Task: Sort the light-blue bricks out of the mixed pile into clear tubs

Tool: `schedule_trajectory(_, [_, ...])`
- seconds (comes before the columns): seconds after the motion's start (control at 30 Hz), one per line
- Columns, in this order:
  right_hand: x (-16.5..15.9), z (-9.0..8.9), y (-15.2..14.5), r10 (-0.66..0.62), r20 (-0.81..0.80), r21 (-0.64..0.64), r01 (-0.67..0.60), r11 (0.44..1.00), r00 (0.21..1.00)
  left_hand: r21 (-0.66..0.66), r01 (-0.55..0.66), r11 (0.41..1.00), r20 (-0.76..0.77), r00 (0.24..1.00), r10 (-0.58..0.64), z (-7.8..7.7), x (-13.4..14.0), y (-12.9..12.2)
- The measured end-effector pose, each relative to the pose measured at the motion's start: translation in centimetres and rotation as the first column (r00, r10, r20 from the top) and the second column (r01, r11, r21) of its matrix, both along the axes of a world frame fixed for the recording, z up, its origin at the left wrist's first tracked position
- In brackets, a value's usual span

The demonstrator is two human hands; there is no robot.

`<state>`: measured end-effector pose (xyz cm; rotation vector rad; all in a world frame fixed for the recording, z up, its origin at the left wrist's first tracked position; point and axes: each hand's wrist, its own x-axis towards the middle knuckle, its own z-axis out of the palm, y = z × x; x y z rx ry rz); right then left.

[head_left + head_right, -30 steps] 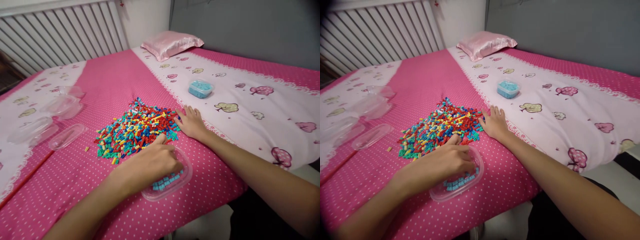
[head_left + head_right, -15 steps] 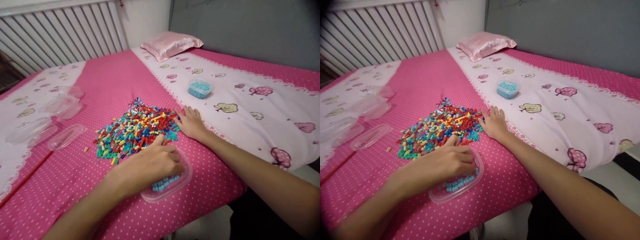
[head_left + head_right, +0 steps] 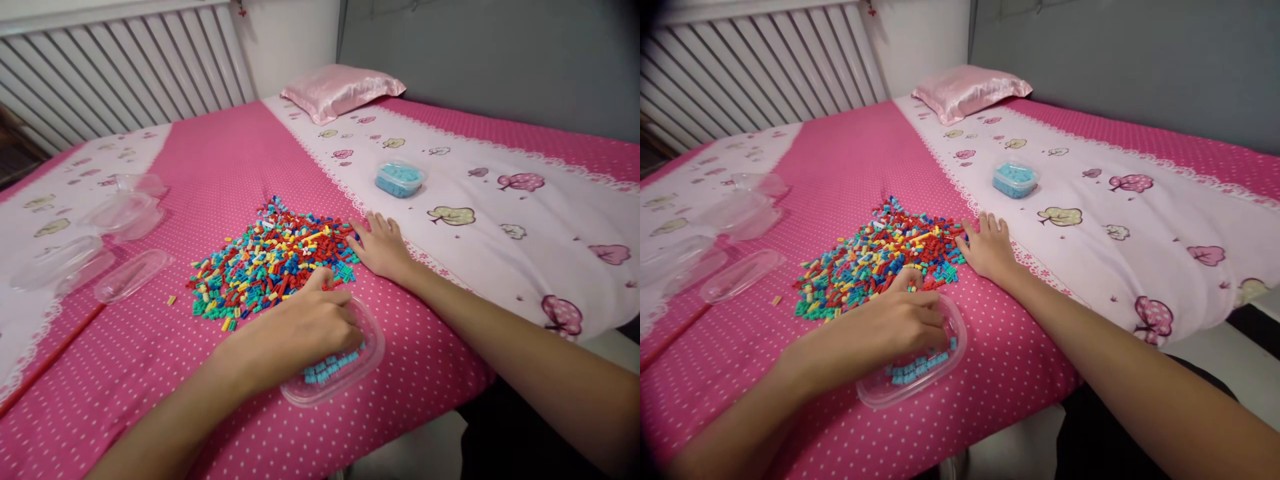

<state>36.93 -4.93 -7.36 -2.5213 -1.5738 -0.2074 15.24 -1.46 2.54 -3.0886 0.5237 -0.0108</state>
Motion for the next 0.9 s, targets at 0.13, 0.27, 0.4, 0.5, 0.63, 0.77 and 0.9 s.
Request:
schedule_trajectory(0.13, [0.0, 0.0, 0.0, 0.007, 0.001, 0.006, -0.007, 1.000, 1.000, 0.020, 0.006, 1.000, 0.022, 1.000, -0.006, -0.1, -0.2, 0.0])
schedule_trajectory(0.27, [0.0, 0.0, 0.0, 0.012, 0.005, 0.012, -0.012, 1.000, 1.000, 0.012, 0.014, 1.000, 0.019, 1.000, -0.014, 0.3, -0.2, -0.1])
schedule_trajectory(0.4, [0.0, 0.0, -0.1, 0.012, 0.006, 0.014, -0.012, 1.000, 1.000, 0.008, 0.004, 1.000, -0.059, 0.998, -0.004, 0.8, -0.3, -0.2])
schedule_trajectory(0.5, [0.0, 0.1, -0.1, 0.011, 0.007, 0.016, -0.011, 1.000, 1.000, 0.006, 0.000, 1.000, -0.063, 0.998, 0.000, 0.8, -0.4, -0.2])
schedule_trajectory(0.63, [-0.1, 0.1, -0.1, 0.010, 0.006, 0.013, -0.011, 1.000, 1.000, 0.032, -0.014, 0.999, -0.073, 0.997, 0.016, 0.5, -0.4, -0.2])
schedule_trajectory(0.77, [0.0, 0.0, -0.1, 0.009, 0.010, 0.008, -0.009, 1.000, 1.000, 0.035, -0.023, 0.999, -0.090, 0.996, 0.026, 0.7, -0.3, -0.4])
schedule_trajectory(0.9, [0.1, -0.1, 0.0, 0.011, 0.019, 0.007, -0.011, 1.000, 1.000, -0.009, -0.069, 0.998, -0.101, 0.993, 0.068, 2.9, -1.0, 0.0])
